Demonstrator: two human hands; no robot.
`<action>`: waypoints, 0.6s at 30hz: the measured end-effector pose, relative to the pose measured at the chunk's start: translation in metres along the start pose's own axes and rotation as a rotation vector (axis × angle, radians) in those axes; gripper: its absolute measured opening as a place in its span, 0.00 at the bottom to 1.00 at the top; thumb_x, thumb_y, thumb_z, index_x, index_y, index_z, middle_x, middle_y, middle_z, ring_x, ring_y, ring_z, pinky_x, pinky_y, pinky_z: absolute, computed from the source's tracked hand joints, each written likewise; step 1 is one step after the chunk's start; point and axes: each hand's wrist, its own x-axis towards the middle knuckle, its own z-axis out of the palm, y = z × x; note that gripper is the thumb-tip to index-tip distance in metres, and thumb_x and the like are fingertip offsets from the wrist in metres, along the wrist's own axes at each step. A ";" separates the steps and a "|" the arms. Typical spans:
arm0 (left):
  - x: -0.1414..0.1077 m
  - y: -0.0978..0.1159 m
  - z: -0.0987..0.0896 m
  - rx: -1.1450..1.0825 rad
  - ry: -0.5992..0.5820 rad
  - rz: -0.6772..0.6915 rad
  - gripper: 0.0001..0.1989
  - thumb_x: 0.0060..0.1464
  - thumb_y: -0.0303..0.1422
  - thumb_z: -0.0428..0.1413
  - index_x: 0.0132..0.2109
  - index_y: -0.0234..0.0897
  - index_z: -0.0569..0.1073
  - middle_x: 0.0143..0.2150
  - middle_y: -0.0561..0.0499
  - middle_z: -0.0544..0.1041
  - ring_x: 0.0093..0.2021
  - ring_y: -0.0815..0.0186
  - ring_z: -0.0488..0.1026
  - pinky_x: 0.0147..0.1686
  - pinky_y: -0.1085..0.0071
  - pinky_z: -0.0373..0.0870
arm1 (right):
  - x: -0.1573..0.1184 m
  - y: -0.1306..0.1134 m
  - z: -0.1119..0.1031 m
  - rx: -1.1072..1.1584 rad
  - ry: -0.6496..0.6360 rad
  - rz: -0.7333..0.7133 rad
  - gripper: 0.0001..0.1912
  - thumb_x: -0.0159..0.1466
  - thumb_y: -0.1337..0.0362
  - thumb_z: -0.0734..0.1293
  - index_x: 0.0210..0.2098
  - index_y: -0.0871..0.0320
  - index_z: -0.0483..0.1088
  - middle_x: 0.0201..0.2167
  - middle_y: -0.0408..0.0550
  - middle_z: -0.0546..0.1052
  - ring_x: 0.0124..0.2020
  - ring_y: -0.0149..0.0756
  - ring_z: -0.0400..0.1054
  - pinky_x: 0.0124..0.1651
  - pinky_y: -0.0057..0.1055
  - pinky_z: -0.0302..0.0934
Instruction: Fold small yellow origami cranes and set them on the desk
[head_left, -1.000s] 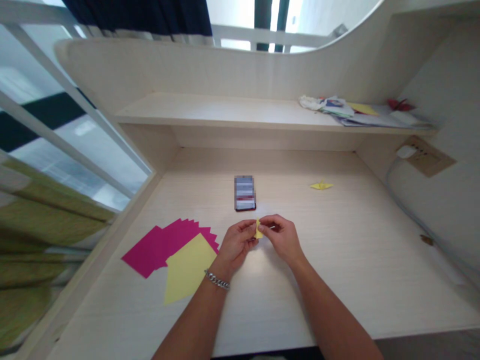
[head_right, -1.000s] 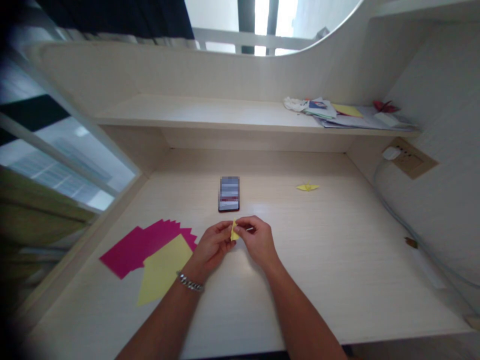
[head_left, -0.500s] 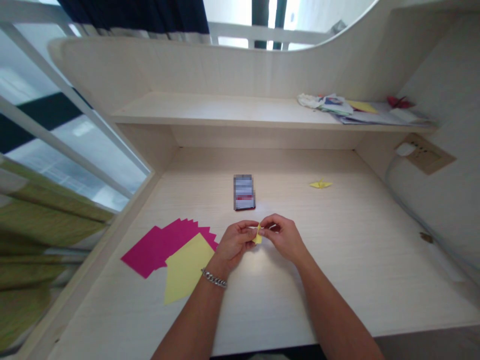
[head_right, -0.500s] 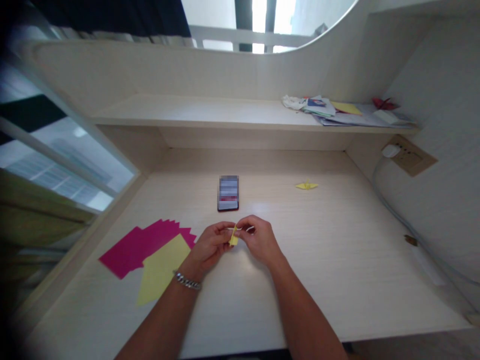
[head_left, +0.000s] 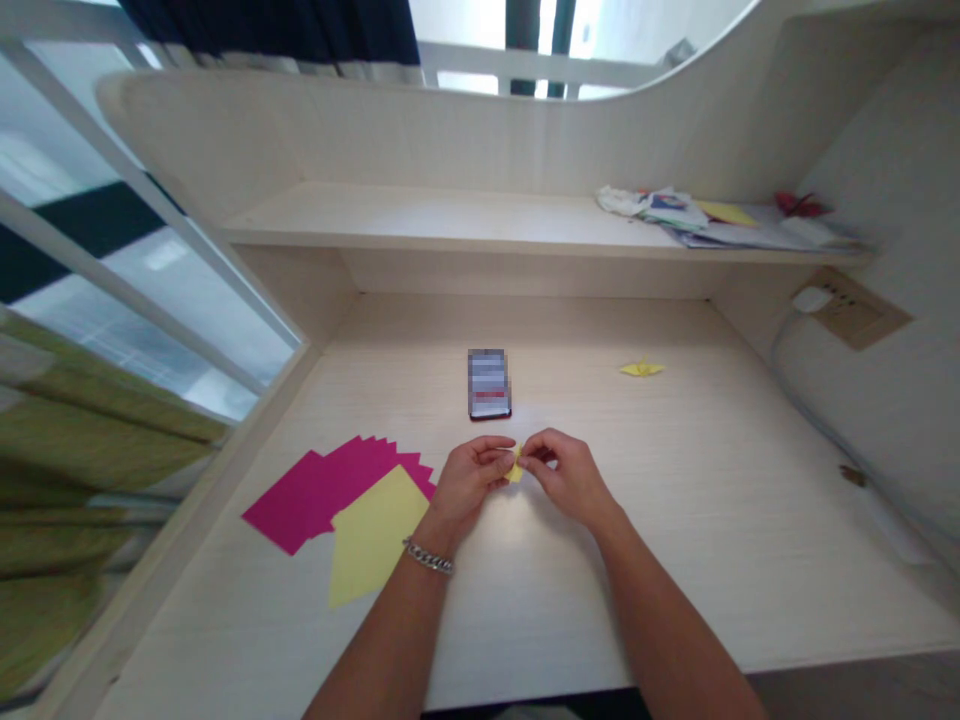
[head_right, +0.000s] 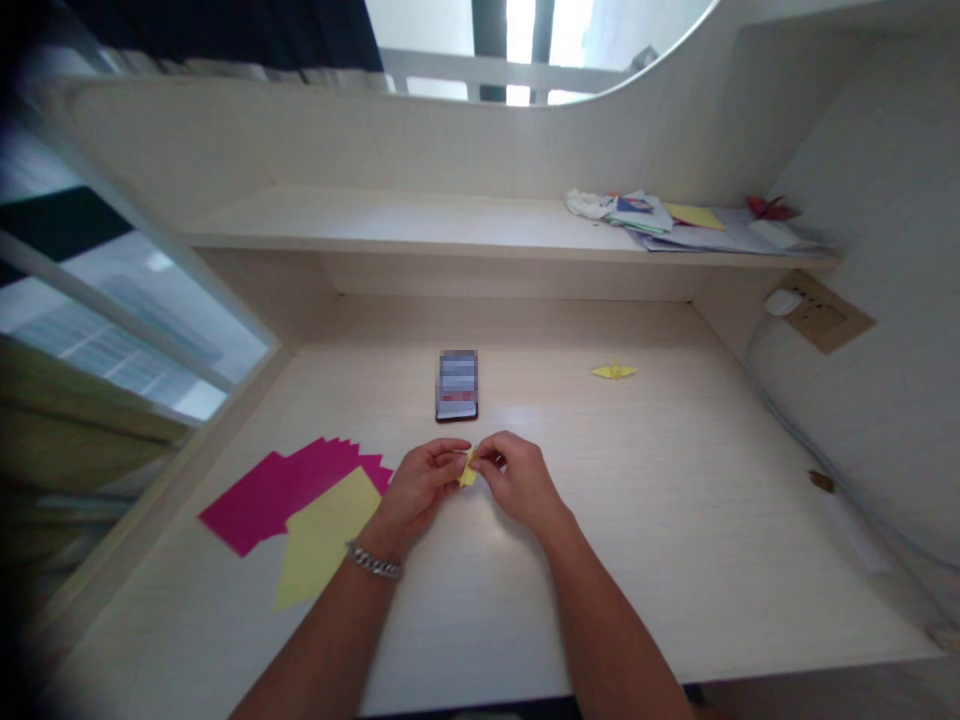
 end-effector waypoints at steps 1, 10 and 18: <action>0.000 0.000 0.001 -0.007 0.006 0.004 0.18 0.39 0.31 0.67 0.40 0.33 0.76 0.30 0.47 0.78 0.28 0.69 0.73 0.28 0.75 0.67 | 0.000 -0.001 0.001 -0.008 0.011 -0.008 0.03 0.58 0.65 0.66 0.31 0.56 0.71 0.28 0.45 0.74 0.30 0.33 0.68 0.34 0.30 0.62; -0.001 0.003 0.008 -0.081 0.072 0.057 0.16 0.39 0.29 0.67 0.38 0.34 0.75 0.28 0.51 0.77 0.26 0.72 0.72 0.27 0.77 0.67 | -0.001 -0.006 0.005 -0.066 0.052 -0.079 0.03 0.59 0.67 0.64 0.32 0.56 0.71 0.29 0.46 0.74 0.30 0.33 0.67 0.35 0.30 0.62; 0.000 -0.001 0.006 0.022 0.069 0.139 0.17 0.41 0.30 0.66 0.41 0.34 0.74 0.31 0.48 0.78 0.29 0.68 0.74 0.29 0.74 0.69 | -0.002 -0.006 0.004 -0.156 0.038 -0.093 0.05 0.60 0.68 0.62 0.32 0.56 0.69 0.30 0.46 0.72 0.30 0.34 0.66 0.34 0.30 0.60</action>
